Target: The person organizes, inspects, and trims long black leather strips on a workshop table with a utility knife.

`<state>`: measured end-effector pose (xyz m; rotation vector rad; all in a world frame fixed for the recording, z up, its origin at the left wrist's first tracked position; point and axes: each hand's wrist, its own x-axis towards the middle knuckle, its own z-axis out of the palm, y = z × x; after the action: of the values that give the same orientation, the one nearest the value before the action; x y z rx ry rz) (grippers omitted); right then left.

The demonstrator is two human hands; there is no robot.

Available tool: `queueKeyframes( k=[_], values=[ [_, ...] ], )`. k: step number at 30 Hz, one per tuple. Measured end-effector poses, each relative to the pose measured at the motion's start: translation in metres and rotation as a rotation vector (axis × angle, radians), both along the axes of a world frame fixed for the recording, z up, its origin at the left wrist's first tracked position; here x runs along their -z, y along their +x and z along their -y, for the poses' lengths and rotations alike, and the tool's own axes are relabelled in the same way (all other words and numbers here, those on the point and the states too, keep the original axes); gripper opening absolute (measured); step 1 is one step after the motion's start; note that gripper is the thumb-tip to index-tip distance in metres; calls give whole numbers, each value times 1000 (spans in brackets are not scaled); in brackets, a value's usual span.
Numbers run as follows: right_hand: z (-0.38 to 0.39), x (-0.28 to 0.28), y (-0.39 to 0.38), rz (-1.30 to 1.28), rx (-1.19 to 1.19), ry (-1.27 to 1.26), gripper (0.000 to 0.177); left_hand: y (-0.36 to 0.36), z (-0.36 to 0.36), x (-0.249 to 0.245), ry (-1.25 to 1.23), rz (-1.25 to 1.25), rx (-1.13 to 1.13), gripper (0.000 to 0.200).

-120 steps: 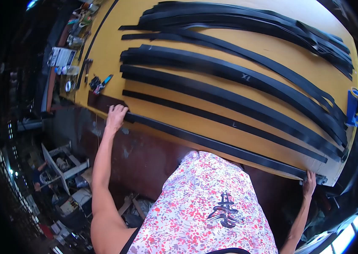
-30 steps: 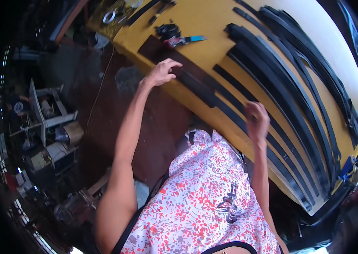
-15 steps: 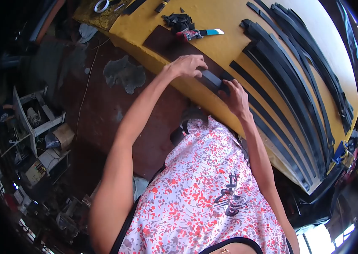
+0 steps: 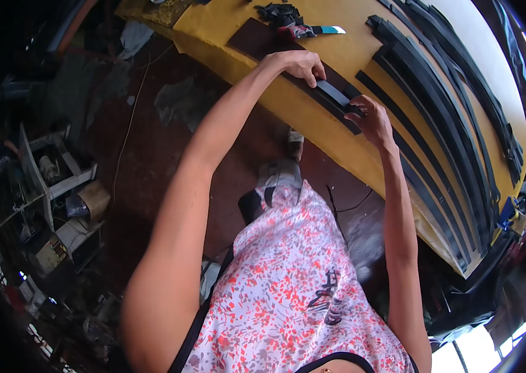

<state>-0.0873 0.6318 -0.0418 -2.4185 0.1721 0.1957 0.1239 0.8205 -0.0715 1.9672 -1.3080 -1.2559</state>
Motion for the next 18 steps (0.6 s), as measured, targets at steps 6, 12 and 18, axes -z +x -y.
queueKeyframes(
  k=[6,12,18],
  values=[
    [-28,6,-3,215,19,-249,31,-14,-28,10,-311,-30,-203,36],
    [-47,5,16,288,44,-228,25,-35,-38,22,-434,22,-406,19],
    [-46,-2,15,298,12,-246,18,-33,-43,36,-597,-17,-412,16]
  ],
)
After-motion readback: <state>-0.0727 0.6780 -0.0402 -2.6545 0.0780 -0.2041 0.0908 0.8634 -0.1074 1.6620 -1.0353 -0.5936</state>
